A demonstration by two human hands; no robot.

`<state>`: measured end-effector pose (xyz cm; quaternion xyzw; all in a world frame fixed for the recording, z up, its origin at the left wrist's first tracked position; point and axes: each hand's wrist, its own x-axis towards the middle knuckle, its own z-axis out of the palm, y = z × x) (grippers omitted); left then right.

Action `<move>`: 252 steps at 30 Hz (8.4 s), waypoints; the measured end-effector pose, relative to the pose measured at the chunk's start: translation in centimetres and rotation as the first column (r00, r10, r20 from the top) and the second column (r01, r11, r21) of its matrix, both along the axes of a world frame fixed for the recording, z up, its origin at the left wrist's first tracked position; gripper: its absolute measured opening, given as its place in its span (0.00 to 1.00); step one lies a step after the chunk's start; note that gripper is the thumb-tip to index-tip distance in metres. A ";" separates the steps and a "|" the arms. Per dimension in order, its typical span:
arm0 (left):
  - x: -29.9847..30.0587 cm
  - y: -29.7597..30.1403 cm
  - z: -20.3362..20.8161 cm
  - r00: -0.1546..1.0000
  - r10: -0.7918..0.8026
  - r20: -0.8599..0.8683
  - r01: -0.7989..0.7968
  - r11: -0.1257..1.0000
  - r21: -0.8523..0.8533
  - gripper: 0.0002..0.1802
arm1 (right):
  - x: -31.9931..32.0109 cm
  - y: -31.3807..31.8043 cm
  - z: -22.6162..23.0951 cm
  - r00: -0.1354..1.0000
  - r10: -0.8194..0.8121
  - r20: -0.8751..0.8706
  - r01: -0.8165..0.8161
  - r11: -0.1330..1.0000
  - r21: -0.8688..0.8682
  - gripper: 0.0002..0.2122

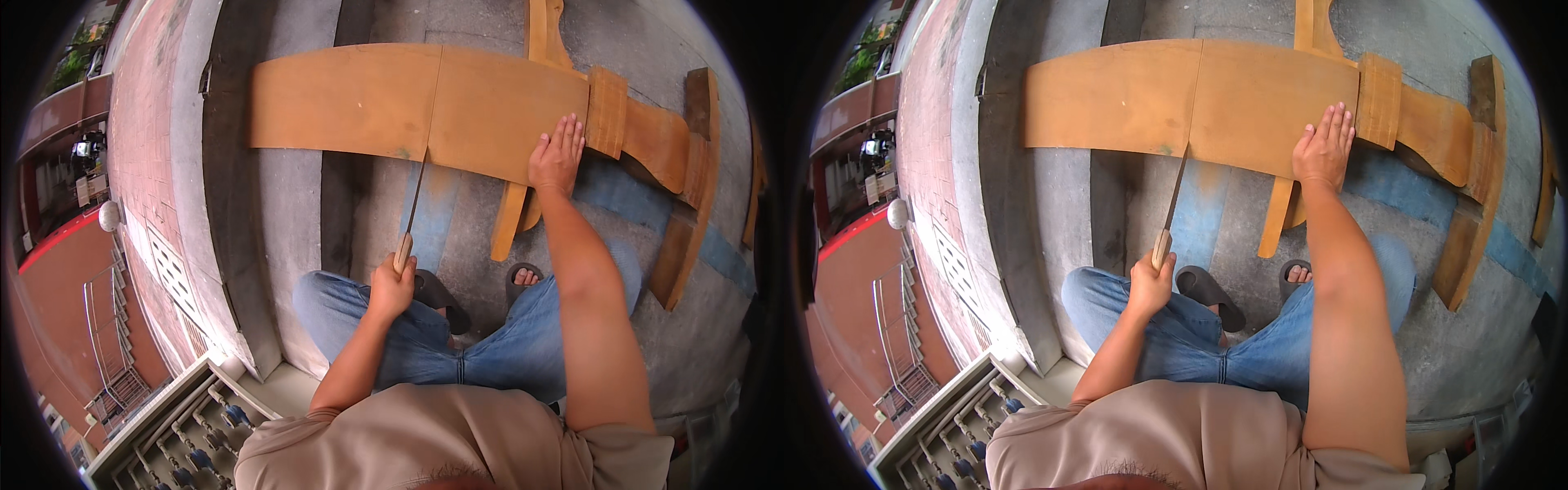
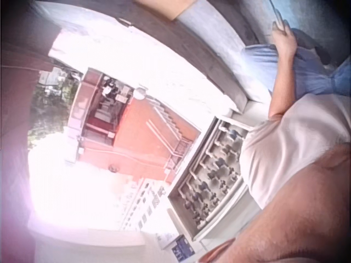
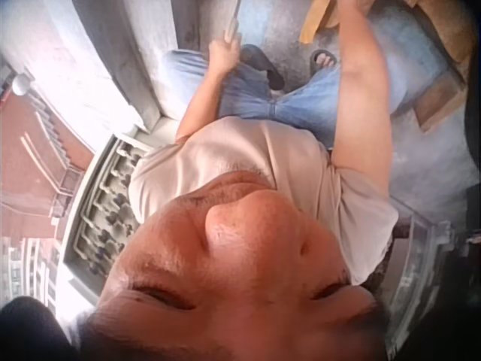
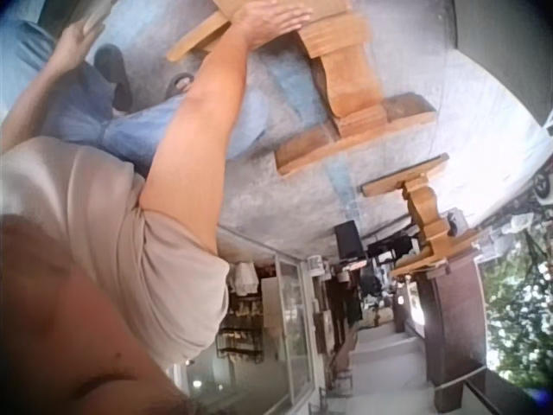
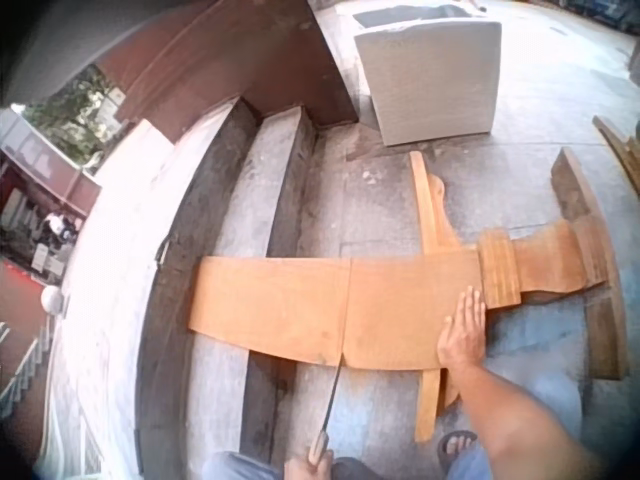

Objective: The person saws a wooden board with a saw while sitting on the floor.

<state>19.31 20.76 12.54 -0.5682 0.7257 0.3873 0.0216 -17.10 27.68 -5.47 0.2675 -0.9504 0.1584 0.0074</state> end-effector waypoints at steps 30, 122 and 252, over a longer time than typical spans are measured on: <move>0.7 -0.8 -0.9 0.984 0.082 0.159 -0.118 0.965 0.233 0.20 | 0.6 -1.0 0.4 0.999 0.032 -0.002 -0.032 0.998 0.046 0.30; 0.5 -27.4 -11.8 0.932 -0.103 0.348 -0.204 0.646 0.736 0.53 | 20.9 58.3 -5.5 -0.334 -0.731 0.595 0.920 -0.391 0.035 0.28; -8.5 -14.9 12.9 0.092 0.342 -0.935 0.349 0.868 0.352 0.72 | 6.2 -4.4 29.9 0.491 0.754 -0.436 -0.869 0.456 -0.190 0.19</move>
